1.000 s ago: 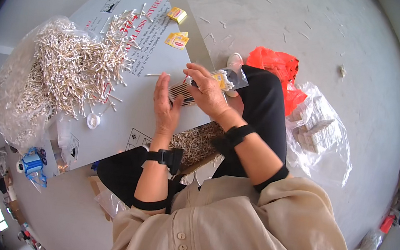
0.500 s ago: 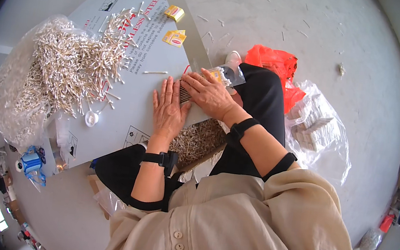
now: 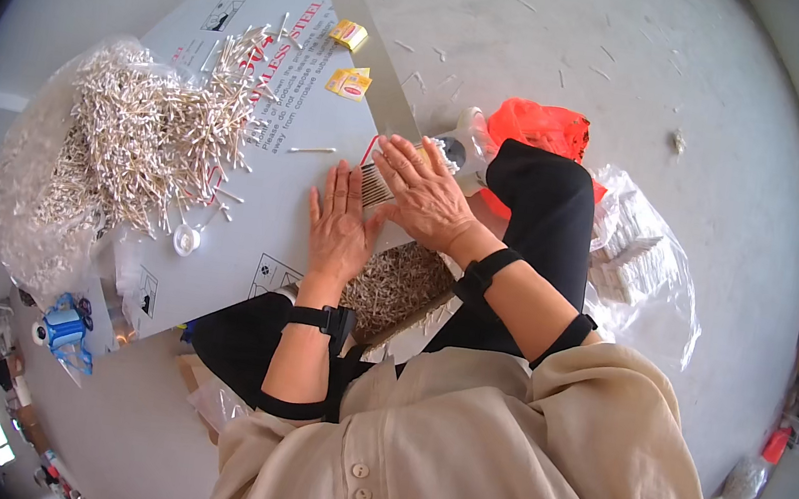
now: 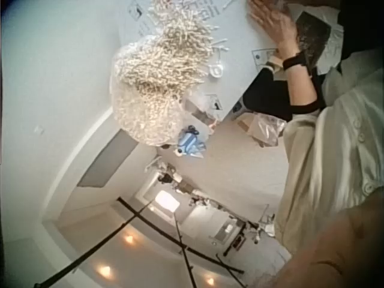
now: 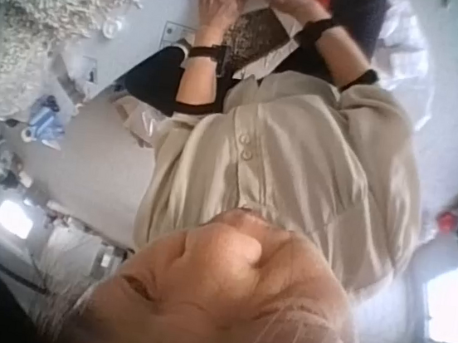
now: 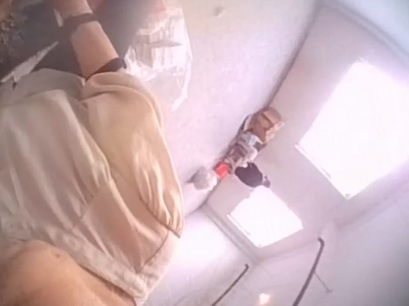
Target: Packing and organizing small products and cotton swabs into plastic bags at a workstation.
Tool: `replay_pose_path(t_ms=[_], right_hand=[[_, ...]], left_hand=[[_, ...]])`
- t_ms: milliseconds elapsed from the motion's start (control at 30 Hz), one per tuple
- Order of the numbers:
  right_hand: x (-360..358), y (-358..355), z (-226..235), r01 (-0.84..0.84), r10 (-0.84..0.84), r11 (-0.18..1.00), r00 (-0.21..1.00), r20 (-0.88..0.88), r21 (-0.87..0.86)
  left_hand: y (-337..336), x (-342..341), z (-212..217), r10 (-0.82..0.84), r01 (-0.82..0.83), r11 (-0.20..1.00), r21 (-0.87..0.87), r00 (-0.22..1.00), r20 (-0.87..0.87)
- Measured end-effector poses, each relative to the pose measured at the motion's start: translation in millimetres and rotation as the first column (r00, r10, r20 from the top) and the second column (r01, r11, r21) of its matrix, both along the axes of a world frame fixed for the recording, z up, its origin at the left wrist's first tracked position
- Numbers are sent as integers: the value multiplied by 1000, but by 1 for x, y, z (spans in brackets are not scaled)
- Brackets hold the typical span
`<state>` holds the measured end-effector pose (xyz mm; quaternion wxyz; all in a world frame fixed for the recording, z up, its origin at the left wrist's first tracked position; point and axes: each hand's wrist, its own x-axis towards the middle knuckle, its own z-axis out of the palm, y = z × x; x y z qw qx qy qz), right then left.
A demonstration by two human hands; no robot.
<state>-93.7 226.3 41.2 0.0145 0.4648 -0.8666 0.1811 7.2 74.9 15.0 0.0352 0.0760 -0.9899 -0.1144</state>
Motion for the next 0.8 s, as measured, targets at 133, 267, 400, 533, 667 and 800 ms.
replay_pose_path(t_ms=[133,267,400,533,667,800], right_hand=[[-2,4,-9,-35,37,996,999,-16,84],[-18,8,-4,-44,50,992,998,-48,119],[-37,24,-5,244,-246,969,968,-47,-46],[-38,30,-26,127,-134,986,989,58,104],[-37,30,-35,155,-161,987,966,203,41],[-37,29,-33,132,-140,990,970,197,53]], left_hand=[[2,-3,2,-10,10,1000,20,1000,11],[-1,0,0,-21,21,1000,-10,1000,9],[-1,0,3,-23,23,1000,-8,999,29],[0,-1,3,-31,31,999,18,1000,6],[4,-6,6,-46,46,999,14,998,40],[13,-14,9,-56,55,998,26,996,62]])
